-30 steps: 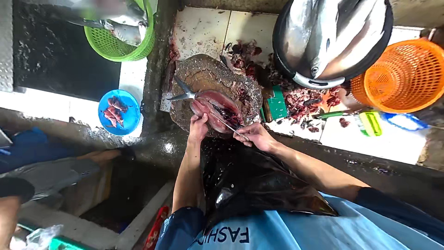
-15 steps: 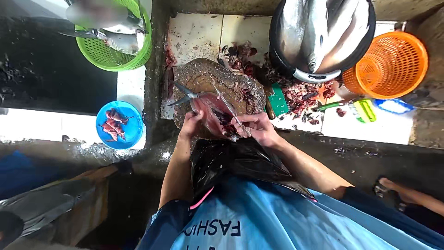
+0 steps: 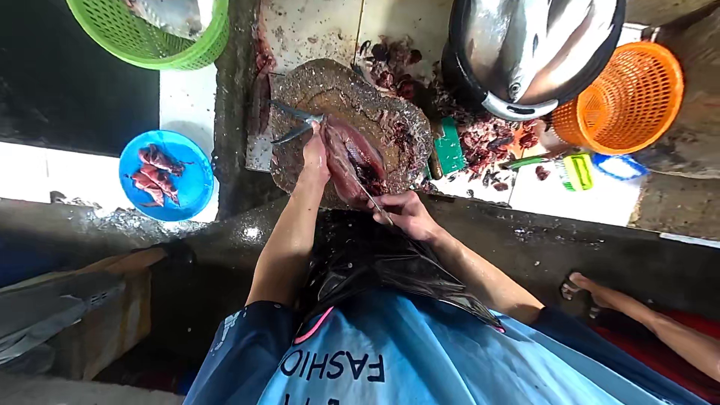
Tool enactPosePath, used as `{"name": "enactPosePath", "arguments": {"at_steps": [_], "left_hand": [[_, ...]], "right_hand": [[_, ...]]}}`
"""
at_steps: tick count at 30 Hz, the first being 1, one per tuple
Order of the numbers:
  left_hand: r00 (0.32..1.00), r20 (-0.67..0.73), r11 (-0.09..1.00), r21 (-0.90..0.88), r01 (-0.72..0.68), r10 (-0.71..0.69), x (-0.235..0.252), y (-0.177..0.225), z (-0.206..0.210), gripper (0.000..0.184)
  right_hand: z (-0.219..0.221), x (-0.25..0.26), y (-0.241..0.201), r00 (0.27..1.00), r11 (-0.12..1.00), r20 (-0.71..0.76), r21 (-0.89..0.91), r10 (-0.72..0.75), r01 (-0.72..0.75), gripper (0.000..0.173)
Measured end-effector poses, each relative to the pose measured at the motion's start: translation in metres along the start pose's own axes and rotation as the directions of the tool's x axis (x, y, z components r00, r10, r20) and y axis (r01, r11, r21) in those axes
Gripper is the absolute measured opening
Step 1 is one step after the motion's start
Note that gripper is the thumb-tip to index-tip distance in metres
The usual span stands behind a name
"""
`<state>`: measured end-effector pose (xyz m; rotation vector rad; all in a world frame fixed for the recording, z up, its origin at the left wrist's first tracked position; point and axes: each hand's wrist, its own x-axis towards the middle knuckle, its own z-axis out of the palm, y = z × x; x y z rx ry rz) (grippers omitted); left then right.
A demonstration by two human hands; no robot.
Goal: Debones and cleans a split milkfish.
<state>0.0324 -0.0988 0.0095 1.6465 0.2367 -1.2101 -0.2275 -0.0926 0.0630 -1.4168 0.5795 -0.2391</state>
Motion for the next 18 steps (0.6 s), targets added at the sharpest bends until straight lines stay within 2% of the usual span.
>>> {"name": "enactPosePath", "arguments": {"at_steps": [3,7,9,11,13,16,18], "left_hand": [[0.998,-0.065,0.998,0.064,0.016,-0.011,-0.001,0.005,0.001,0.076],[0.999,-0.010,0.999,0.006,-0.033,0.033,-0.006,0.003,0.006,0.072],[0.999,-0.007,0.999,0.023,-0.047,0.048,-0.010,0.002,0.007,0.073],[0.997,-0.011,0.994,0.084,-0.072,0.073,-0.009,0.007,0.006,0.075],[0.996,-0.007,0.983,0.166,-0.082,0.084,-0.013,0.011,0.007,0.082],[0.982,0.081,0.975,0.129,-0.180,0.170,-0.017,0.008,0.015,0.078],[0.975,0.112,0.972,0.118,-0.203,0.190,-0.019,0.006,0.022,0.075]], "right_hand": [[-0.010,-0.014,-0.007,0.998,0.998,-0.032,-0.020,-0.062,0.061,0.027],[-0.014,-0.004,0.001,0.999,0.987,-0.040,-0.162,0.002,-0.009,0.024],[-0.012,-0.001,0.003,1.000,0.981,-0.007,-0.194,-0.021,0.019,0.021],[-0.014,-0.006,0.000,0.998,0.988,0.029,-0.138,-0.062,0.066,0.022],[-0.015,-0.013,-0.002,0.995,0.995,0.009,0.002,-0.097,0.097,0.026],[-0.011,-0.001,-0.001,0.995,0.987,-0.105,0.161,-0.005,0.022,0.026],[-0.011,0.011,0.006,0.992,0.977,-0.114,0.213,0.044,-0.019,0.025]]}}
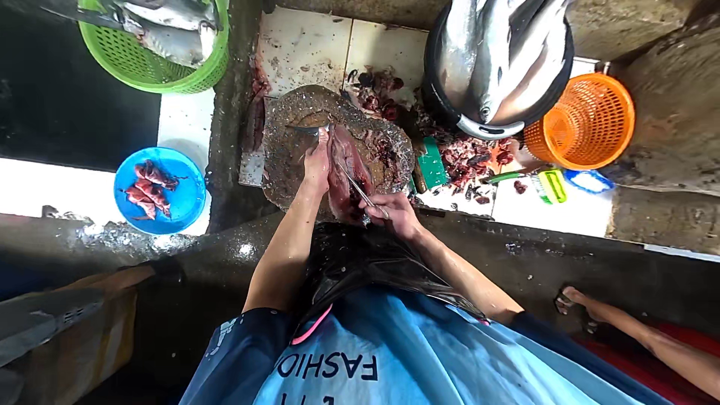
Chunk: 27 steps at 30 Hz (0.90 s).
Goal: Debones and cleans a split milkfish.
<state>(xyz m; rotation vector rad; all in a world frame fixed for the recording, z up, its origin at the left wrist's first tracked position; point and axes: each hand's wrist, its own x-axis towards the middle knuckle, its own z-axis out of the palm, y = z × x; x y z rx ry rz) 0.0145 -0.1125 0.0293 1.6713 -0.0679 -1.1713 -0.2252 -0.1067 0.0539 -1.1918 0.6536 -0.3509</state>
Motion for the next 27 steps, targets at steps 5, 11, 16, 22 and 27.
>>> {"name": "enactPosePath", "arguments": {"at_steps": [5,11,16,22,27], "left_hand": [[0.996,0.076,0.999,-0.017,-0.049,0.050,-0.005,0.009,0.001,0.075],[0.979,0.181,0.993,-0.090,-0.078,0.093,-0.002,0.006,0.002,0.072],[0.971,0.220,0.979,-0.196,-0.053,0.097,-0.006,0.008,0.006,0.066],[0.968,0.226,0.993,-0.074,-0.092,0.106,-0.009,0.007,0.001,0.068],[0.917,0.348,0.980,-0.042,-0.192,0.195,-0.016,0.015,0.008,0.063]], "right_hand": [[0.003,-0.017,-0.005,0.994,0.995,0.046,0.022,-0.098,0.097,0.026],[-0.006,-0.033,-0.002,0.994,0.994,0.009,0.011,-0.113,0.113,0.034],[-0.002,-0.021,0.002,0.998,0.994,-0.007,0.087,-0.067,0.067,0.032],[0.005,-0.030,-0.007,0.992,0.988,0.070,0.122,-0.107,0.098,0.029],[0.001,-0.043,-0.009,0.983,0.979,0.086,0.139,-0.163,0.150,0.034]]}}
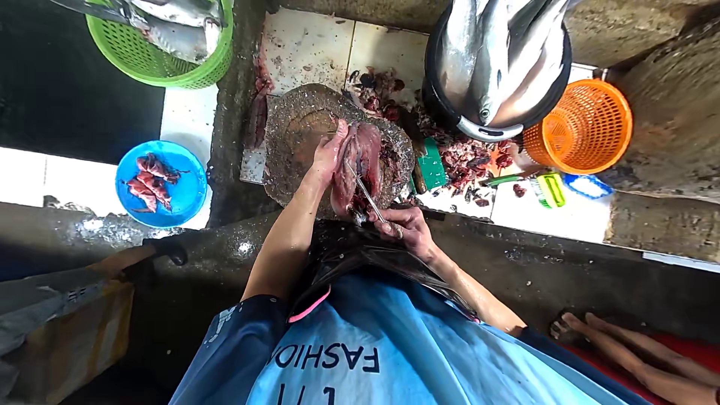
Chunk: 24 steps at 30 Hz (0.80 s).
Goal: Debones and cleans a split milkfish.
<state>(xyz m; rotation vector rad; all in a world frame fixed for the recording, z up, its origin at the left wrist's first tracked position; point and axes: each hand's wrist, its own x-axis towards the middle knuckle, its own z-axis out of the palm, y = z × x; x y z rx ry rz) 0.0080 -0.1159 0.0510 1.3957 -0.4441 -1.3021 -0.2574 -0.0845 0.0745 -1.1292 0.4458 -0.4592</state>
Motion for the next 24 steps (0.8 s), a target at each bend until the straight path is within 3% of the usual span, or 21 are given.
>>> {"name": "enactPosePath", "arguments": {"at_steps": [3,6,10,16,24], "left_hand": [[0.993,0.099,0.997,-0.054,-0.057,0.062,0.003,-0.003,-0.002,0.058],[0.998,0.053,0.994,-0.107,-0.030,0.036,0.001,-0.014,-0.007,0.060],[0.994,-0.077,0.989,-0.126,0.072,-0.083,-0.001,-0.011,0.006,0.063],[0.993,-0.074,0.982,-0.175,0.075,-0.089,0.002,-0.013,0.011,0.064],[0.995,-0.031,0.957,-0.277,0.082,-0.094,-0.001,-0.014,0.012,0.062]], "right_hand": [[-0.003,-0.007,-0.017,0.997,0.996,0.011,-0.045,-0.079,0.080,0.040],[-0.009,-0.009,-0.026,0.993,0.991,-0.009,-0.066,-0.120,0.119,0.041],[-0.013,-0.004,-0.004,0.993,0.989,-0.110,-0.142,0.028,-0.044,0.036],[-0.013,0.007,0.019,0.998,1.000,-0.057,0.016,-0.009,0.010,0.043],[-0.014,0.010,0.022,0.999,0.999,-0.047,0.027,-0.016,0.017,0.044]]}}
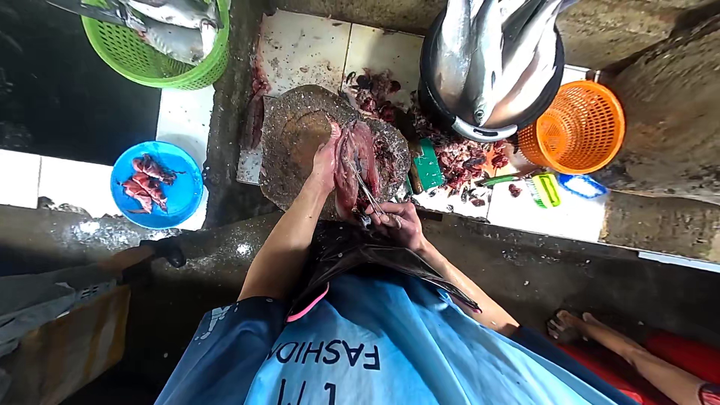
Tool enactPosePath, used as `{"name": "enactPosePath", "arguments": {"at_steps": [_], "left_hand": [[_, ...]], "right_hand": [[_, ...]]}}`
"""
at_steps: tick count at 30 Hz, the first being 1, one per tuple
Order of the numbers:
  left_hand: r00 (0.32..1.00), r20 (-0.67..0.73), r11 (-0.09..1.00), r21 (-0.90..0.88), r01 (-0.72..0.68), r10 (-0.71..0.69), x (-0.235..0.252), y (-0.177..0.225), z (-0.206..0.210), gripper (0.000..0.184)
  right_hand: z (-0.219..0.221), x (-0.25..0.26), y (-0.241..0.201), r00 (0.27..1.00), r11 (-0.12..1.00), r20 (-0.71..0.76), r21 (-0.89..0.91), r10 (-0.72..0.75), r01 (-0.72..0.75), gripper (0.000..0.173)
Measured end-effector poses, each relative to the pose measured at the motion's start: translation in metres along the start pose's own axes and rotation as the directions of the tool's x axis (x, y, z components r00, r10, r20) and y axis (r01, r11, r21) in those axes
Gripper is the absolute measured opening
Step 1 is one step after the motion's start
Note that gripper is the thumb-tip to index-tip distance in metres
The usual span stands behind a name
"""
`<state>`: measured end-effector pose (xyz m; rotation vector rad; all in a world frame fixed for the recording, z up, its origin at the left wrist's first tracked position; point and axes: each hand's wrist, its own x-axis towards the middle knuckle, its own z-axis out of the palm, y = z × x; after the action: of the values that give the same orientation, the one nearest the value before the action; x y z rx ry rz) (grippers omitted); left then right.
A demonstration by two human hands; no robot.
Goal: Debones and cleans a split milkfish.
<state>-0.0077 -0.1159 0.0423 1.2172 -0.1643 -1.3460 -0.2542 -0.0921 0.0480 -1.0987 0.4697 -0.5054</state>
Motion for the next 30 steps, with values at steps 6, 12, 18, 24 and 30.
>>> {"name": "enactPosePath", "arguments": {"at_steps": [6,12,18,24,30], "left_hand": [[0.999,0.005,0.999,0.030,0.033,-0.033,0.000,0.000,-0.004,0.065],[0.996,0.014,0.994,0.073,0.084,-0.086,-0.007,0.001,0.000,0.065],[0.998,0.039,0.981,0.189,0.045,-0.053,-0.005,-0.006,-0.015,0.066],[0.998,-0.061,0.959,0.280,0.045,-0.029,-0.008,-0.004,-0.013,0.065],[0.977,-0.154,0.371,0.924,0.091,0.145,-0.029,0.007,-0.070,0.096]], "right_hand": [[0.003,0.005,0.004,0.999,0.998,0.009,-0.037,-0.042,0.043,0.039],[0.003,0.003,0.003,1.000,0.989,-0.018,-0.147,-0.010,0.007,0.032],[0.009,0.008,-0.044,0.984,0.984,-0.011,-0.035,-0.178,0.177,0.036],[-0.023,-0.006,-0.041,0.992,0.955,-0.115,-0.297,-0.057,0.020,0.033],[-0.003,0.000,-0.033,0.977,0.899,-0.212,-0.429,-0.005,-0.089,0.021]]}}
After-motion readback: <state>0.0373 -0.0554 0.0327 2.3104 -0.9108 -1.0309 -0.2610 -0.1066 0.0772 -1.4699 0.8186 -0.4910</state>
